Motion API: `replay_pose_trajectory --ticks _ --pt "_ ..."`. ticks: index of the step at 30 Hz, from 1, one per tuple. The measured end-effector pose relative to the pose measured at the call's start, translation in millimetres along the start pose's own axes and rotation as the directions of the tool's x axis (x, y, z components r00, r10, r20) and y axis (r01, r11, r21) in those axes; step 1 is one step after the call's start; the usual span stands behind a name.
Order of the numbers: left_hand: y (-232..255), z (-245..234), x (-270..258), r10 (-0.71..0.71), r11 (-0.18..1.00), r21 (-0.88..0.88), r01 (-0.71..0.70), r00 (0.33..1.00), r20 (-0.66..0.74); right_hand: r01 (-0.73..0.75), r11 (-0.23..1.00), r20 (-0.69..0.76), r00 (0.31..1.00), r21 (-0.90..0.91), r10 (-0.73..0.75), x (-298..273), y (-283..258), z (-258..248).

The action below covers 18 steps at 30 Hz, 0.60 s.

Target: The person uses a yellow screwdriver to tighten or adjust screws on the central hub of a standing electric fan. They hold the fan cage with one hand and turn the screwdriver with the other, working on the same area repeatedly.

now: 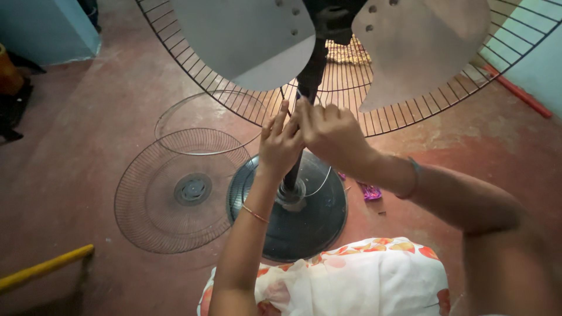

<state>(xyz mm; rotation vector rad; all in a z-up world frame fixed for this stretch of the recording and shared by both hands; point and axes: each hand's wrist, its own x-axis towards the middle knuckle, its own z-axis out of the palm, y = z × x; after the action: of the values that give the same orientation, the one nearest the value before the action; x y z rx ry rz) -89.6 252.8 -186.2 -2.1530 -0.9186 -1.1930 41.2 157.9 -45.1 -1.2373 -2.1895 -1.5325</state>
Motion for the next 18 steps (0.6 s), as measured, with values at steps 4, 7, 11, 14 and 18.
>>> replay_pose_trajectory --ticks 4,7,11,14,18 --pt "0.2 -1.0 3.8 0.026 1.0 -0.007 -0.026 0.999 -0.042 0.018 0.995 -0.019 1.0 -0.095 -0.02 5.4 -0.9 16.2" --pt "-0.8 -6.3 5.6 0.018 1.0 0.008 -0.018 1.0 -0.006 0.006 0.989 0.032 0.999 -0.146 -0.002 -1.2 -1.1 16.6" --pt "5.3 -14.0 7.7 0.013 0.999 -0.038 -0.014 1.0 -0.018 0.073 0.984 0.154 0.987 -0.162 -0.048 -16.4 12.8 3.9" --pt "3.5 -15.0 6.5 0.002 0.997 -0.072 -0.006 0.998 -0.061 0.028 0.994 0.141 0.99 -0.105 -0.013 -15.2 17.2 -9.5" --pt "4.0 -12.5 0.0 -0.014 0.999 0.032 0.015 1.0 -0.022 0.044 0.998 0.096 0.995 -0.047 -0.039 -7.4 3.2 -19.4"
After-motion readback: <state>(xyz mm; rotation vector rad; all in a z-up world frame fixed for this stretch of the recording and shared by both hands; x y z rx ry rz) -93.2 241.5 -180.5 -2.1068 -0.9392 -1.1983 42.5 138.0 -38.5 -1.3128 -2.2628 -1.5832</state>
